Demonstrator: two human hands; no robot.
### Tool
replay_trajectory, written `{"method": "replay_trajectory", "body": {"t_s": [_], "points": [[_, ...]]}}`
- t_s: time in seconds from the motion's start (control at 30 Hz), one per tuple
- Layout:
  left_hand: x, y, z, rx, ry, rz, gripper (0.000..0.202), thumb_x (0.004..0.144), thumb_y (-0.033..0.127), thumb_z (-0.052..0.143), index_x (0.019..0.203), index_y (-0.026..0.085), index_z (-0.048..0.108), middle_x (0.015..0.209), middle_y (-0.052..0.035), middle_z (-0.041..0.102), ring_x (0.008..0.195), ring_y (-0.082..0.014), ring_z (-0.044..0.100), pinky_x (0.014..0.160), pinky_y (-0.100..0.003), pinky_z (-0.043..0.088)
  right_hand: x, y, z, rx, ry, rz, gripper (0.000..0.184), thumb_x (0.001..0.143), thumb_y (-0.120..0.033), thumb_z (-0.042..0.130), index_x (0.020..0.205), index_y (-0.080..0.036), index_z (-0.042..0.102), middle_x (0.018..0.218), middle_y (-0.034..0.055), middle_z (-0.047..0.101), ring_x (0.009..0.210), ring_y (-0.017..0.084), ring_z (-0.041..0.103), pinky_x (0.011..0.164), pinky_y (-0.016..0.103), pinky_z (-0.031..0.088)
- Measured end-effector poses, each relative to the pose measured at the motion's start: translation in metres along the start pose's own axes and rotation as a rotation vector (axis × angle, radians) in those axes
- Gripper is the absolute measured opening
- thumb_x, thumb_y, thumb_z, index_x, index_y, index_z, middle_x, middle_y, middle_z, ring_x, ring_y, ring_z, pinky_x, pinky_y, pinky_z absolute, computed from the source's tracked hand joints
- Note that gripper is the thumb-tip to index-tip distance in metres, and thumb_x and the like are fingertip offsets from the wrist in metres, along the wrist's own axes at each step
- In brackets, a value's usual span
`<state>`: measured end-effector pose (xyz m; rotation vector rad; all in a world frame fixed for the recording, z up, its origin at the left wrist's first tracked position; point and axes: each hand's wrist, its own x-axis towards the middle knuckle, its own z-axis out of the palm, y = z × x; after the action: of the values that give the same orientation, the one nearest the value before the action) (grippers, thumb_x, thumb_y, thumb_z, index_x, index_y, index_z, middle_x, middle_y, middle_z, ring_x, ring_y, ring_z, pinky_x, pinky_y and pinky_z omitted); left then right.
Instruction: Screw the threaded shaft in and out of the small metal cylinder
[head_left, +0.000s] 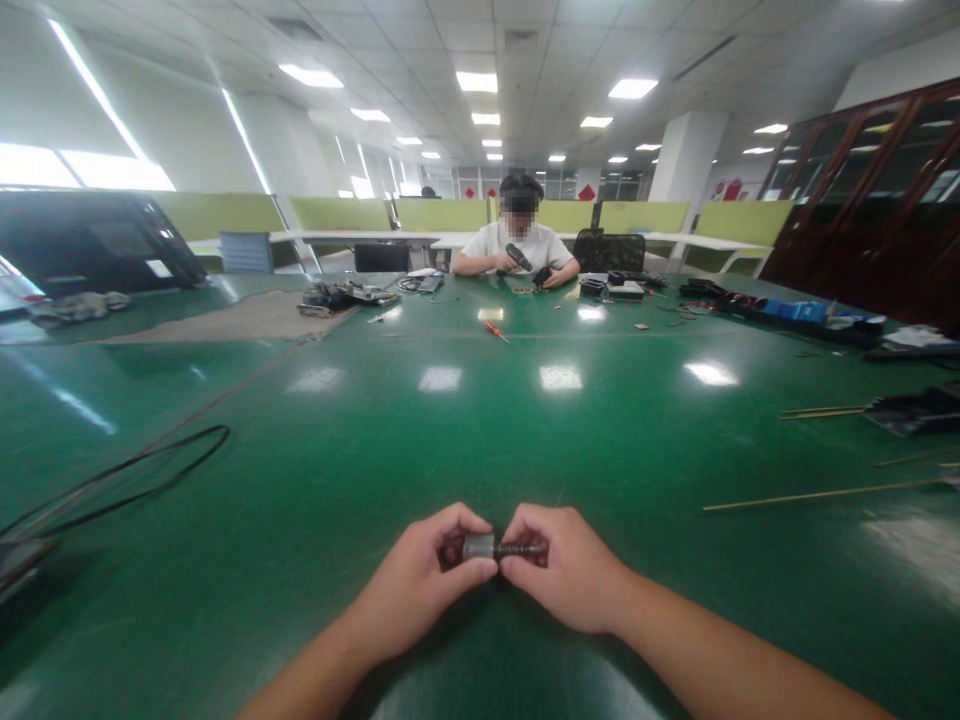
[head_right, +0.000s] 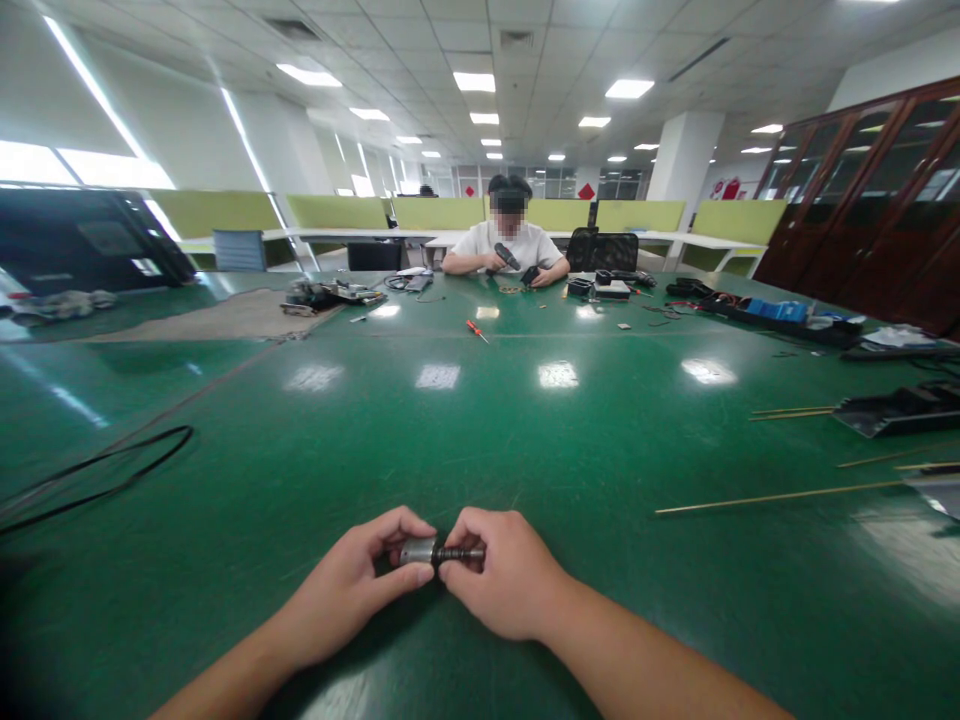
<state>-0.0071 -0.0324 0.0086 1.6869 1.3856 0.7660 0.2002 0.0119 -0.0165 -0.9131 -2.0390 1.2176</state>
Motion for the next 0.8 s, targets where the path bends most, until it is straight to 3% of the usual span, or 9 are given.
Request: {"method": "replay_trajectory", "body": {"t_s": [0.8], "points": [[0.0007, -0.0012, -0.0020, 0.028, 0.005, 0.008, 0.025, 0.085, 0.038, 0.069, 0.099, 0.018, 0.065, 0.081, 0.0000, 0.063, 0.075, -0.0184, 0.056, 0.069, -0.028, 0.041, -0.0016, -0.0020, -0.0019, -0.025, -0.002, -0.010, 0.002, 0.079, -0.019, 0.065, 0.081, -0.019, 0.063, 0.068, -0.0039, 0.061, 0.057, 0.011, 0.051, 0.055, 0.021, 0.037]]}}
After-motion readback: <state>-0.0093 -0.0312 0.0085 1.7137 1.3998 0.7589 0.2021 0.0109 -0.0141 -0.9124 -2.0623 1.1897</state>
